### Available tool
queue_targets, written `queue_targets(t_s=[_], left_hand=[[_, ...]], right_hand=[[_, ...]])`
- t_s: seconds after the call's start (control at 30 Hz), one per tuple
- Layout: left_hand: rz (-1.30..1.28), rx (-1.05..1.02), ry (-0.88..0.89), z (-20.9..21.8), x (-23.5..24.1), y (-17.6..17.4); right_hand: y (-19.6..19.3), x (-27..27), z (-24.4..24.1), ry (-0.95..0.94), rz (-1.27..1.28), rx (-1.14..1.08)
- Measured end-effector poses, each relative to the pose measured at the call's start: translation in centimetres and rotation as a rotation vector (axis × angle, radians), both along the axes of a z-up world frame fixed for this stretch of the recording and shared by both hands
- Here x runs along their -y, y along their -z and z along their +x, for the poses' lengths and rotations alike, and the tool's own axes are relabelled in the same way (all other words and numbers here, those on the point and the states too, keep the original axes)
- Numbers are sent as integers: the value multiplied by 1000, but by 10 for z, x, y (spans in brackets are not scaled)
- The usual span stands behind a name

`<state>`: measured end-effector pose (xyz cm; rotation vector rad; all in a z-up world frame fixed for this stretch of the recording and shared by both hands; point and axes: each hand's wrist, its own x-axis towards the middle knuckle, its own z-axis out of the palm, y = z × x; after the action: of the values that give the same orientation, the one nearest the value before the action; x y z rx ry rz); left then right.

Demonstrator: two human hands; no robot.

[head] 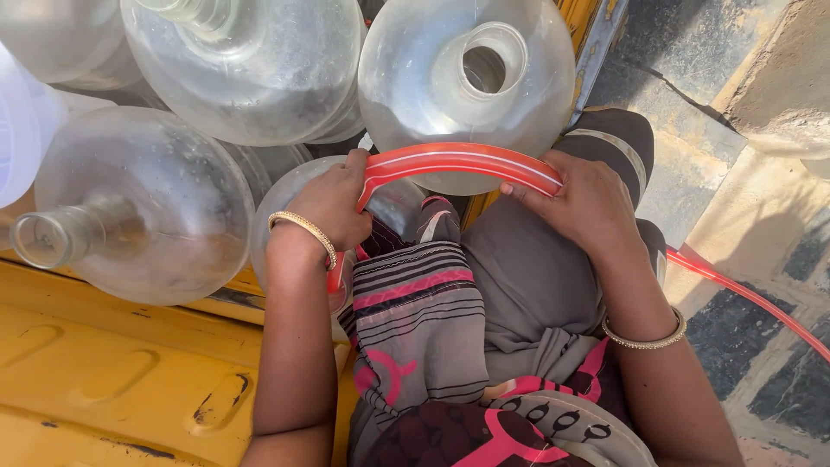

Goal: Filling large clear plastic water jugs using a red hose on the back of a yellow transport vehicle.

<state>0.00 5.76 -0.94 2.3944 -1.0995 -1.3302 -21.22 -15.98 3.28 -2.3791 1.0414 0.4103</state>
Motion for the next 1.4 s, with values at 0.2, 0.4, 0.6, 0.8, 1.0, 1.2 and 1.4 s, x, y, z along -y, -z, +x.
queue_targets(t_s=[0.2, 0.4, 0.6, 0.8, 1.0, 1.2, 1.4], left_hand=[[31, -21, -12, 0, 3, -6], [47, -28, -11, 0, 4, -8], [61, -22, -10, 0, 5, -7], [34, -27, -5, 1, 5, -7], [31, -18, 24, 2, 4, 0], [41, -22, 25, 2, 2, 3], [59, -21, 27, 1, 3, 1]], right_hand=[[-1, 0, 2, 3, 24, -6], [1, 1, 0, -19, 19, 36], [3, 1, 0, -17, -2, 10], [2, 1, 1, -14, -2, 14], [3, 2, -1, -8, 3, 7], [2, 2, 0, 8, 19, -57], [5, 4, -3, -23, 4, -2]])
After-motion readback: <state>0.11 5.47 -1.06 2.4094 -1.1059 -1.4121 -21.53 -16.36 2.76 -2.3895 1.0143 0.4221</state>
